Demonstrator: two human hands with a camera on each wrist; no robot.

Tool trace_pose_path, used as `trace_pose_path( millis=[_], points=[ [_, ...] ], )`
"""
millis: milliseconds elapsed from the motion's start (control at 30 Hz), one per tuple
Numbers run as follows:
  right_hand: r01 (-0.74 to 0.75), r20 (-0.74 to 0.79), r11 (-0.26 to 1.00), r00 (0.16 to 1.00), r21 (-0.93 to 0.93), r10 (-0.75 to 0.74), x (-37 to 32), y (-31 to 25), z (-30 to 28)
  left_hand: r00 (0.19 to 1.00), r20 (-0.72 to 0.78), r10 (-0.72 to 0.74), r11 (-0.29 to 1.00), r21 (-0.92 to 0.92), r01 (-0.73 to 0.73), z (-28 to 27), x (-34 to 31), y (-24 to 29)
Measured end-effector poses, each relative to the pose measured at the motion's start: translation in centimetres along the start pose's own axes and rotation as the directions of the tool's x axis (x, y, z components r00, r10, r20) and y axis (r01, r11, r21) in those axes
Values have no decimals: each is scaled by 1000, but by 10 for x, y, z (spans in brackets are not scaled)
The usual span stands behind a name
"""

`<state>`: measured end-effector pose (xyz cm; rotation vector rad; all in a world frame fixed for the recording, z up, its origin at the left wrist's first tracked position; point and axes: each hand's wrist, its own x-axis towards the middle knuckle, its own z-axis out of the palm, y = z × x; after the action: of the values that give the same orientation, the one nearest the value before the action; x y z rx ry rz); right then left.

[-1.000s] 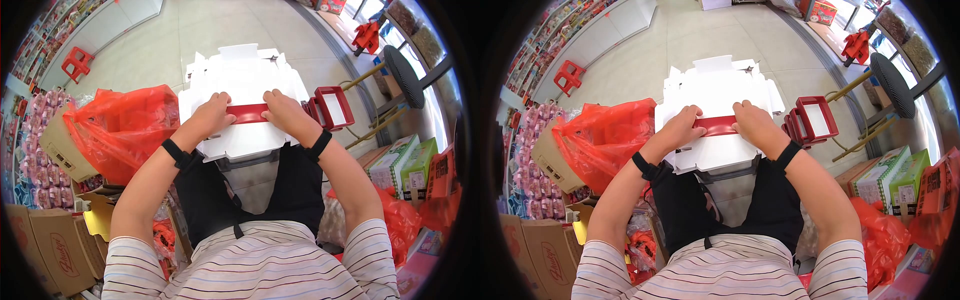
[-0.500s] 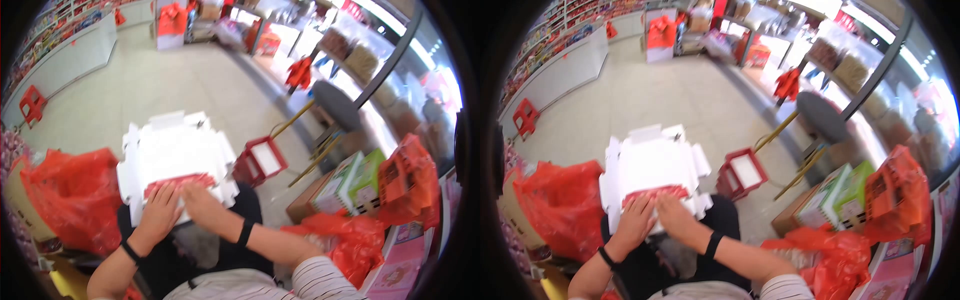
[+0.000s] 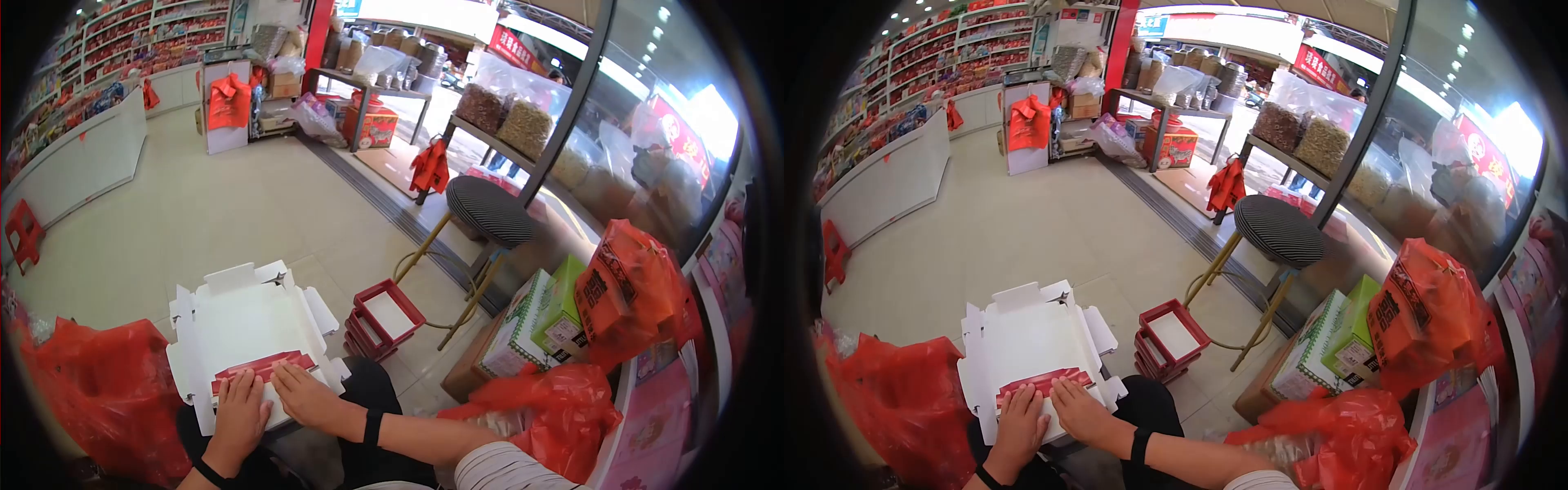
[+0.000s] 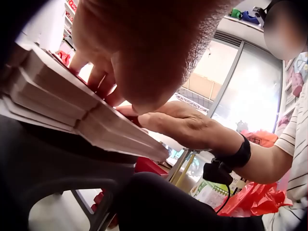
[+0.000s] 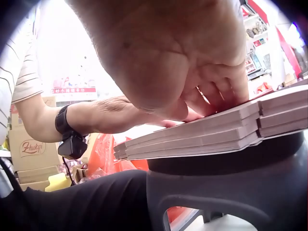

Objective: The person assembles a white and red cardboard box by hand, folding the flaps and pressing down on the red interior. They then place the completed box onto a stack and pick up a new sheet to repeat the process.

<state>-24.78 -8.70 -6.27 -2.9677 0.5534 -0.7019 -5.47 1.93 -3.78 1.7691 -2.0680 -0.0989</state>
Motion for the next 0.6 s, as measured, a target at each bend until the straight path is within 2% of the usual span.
trace_pose_path(
  millis=[100,133,233,267,333,367,400,433,467,500,533,567,600],
  points=[
    [-78,13,997,997,-7,78,-10,6,-6,999,-17,-47,996,70,48,-11,-14,-14],
    [-63,-1,998,998,-18,63,-11,7,-10,998,-47,-42,999,25,43,-13,-16,-21],
    [-53,66,996,996,-76,58,-4,5,-11,993,4,-117,989,-94,117,-28,-7,-19],
    [-75,40,997,996,-15,75,0,6,-15,992,-65,-112,993,-44,109,-28,-2,-17],
    [-113,90,985,991,133,101,5,15,-19,977,-192,-88,993,54,100,-22,12,-14],
    [-137,124,968,986,208,112,6,20,-20,973,-203,-109,993,12,114,-24,18,-10],
    [-122,37,954,992,272,117,5,26,-21,968,-207,-139,990,-33,135,-27,22,-7],
    [-53,-151,959,984,278,98,5,22,-49,962,-204,-179,983,-82,166,-29,23,-6],
    [-58,-225,955,966,292,128,4,25,-62,957,-144,-251,965,-109,237,-31,22,-10],
    [-84,-261,966,954,245,150,3,32,-76,943,-165,-289,955,-124,271,-35,21,-6],
    [-160,-304,949,921,272,243,1,35,-94,933,-211,-291,953,-152,263,-35,18,-8],
    [-203,-316,955,911,219,266,-4,46,-100,916,-215,-339,928,-240,287,-35,14,-12],
    [-267,-334,929,878,255,344,-9,55,-100,895,-174,-411,867,-376,326,-39,14,-12]
  ],
)
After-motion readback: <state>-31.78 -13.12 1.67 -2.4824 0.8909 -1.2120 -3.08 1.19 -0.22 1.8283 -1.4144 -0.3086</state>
